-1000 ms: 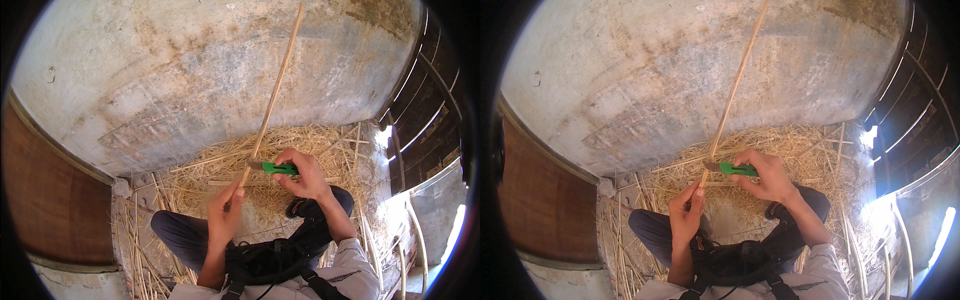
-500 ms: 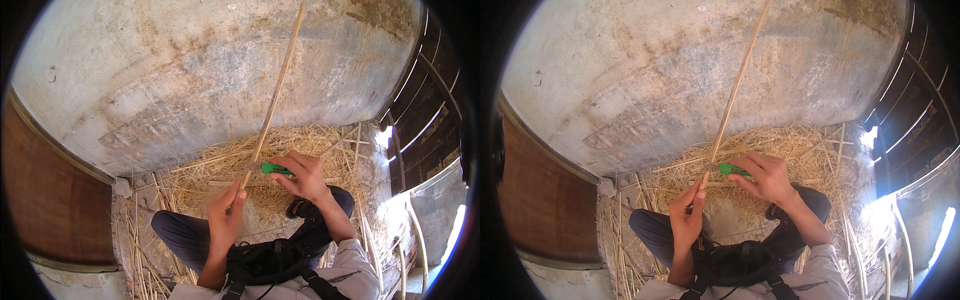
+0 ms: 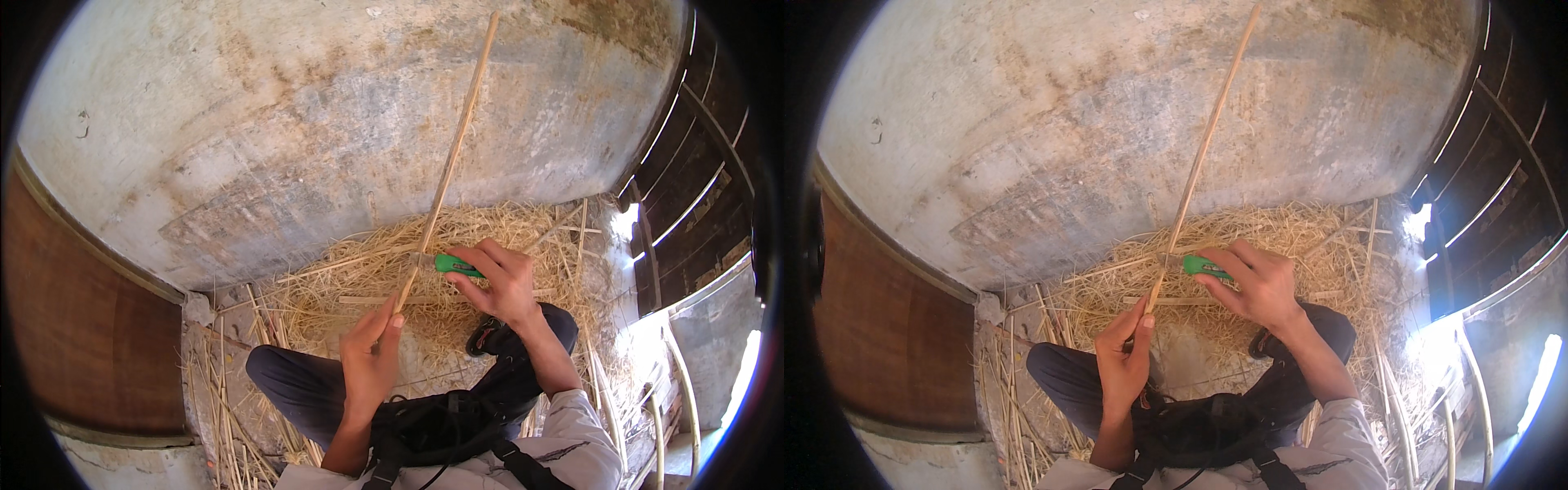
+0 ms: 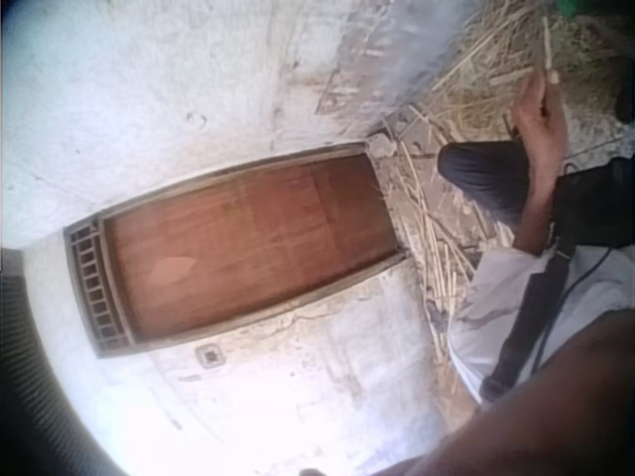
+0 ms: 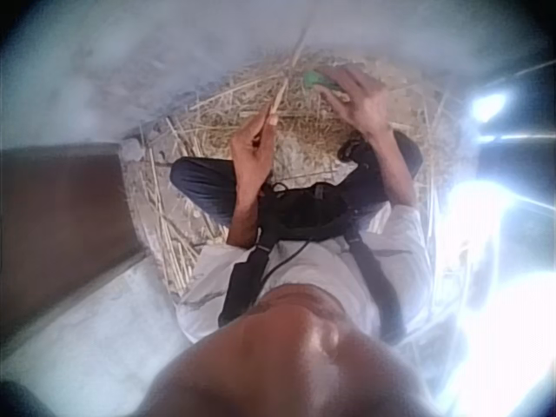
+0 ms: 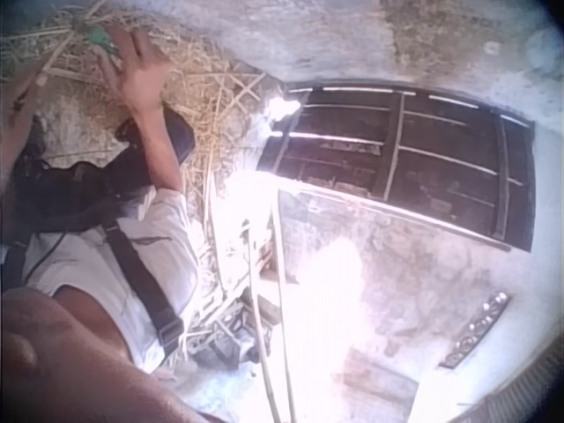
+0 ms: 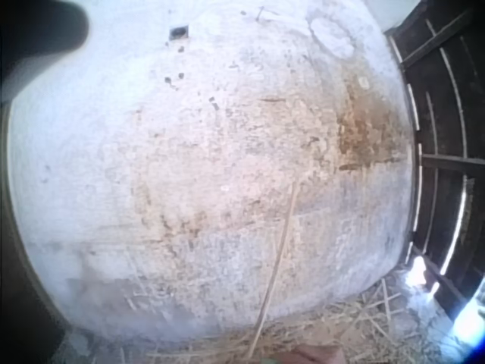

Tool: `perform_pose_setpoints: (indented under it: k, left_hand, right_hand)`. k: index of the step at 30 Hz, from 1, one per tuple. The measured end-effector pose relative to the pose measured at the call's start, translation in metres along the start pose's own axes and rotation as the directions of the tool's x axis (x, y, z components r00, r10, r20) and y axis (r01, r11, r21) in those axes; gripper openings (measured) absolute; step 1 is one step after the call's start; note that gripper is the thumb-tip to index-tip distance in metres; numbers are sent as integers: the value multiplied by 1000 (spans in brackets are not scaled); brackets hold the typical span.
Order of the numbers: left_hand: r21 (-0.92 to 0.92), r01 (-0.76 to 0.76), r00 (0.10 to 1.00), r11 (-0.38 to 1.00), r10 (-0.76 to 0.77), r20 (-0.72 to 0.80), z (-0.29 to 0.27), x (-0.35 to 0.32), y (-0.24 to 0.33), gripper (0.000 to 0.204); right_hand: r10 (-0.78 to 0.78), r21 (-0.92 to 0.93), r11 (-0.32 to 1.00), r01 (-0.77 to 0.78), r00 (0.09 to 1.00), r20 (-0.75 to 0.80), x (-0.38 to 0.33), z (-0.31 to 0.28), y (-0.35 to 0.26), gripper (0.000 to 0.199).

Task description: The person whittles a bamboo stick using a machete and then uses a utility knife to further shape the end of the stick while sitting on a floor covered in straw.

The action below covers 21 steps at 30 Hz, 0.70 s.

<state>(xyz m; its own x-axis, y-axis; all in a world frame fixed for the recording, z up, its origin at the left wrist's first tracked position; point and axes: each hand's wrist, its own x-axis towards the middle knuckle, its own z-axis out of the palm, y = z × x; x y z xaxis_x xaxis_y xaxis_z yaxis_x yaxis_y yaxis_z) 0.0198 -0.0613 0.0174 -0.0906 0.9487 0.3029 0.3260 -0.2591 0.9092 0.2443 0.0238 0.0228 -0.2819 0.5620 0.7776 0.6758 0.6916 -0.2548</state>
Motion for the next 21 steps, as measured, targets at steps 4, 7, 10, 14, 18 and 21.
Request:
perform_pose_setpoints:
  k: [4,7,10,14,18,21]
  left_hand:
    - [33,-24,1000,999,24,1,-1,-2,-2,33]
    - [76,-28,999,997,27,18,-2,-7,-4,32]
    - [96,-48,999,994,46,22,-3,-16,-14,32]
    - [59,-29,999,998,30,-24,-2,-22,-18,31]
    - [69,44,999,997,-43,-11,-6,-25,-21,32]
    - [44,57,998,997,-56,-25,-4,-25,-25,33]
  right_hand:
    - [21,-9,1000,-21,1000,8,-1,1,-1,32]
    - [96,-50,994,-100,993,-69,-3,4,3,31]
    - [121,-26,992,-123,988,-96,6,-5,21,29]
    - [143,2,990,-143,989,-39,3,0,17,24]
    - [229,119,966,-230,973,23,1,3,15,24]
    - [283,199,935,-294,956,82,-1,7,16,26]
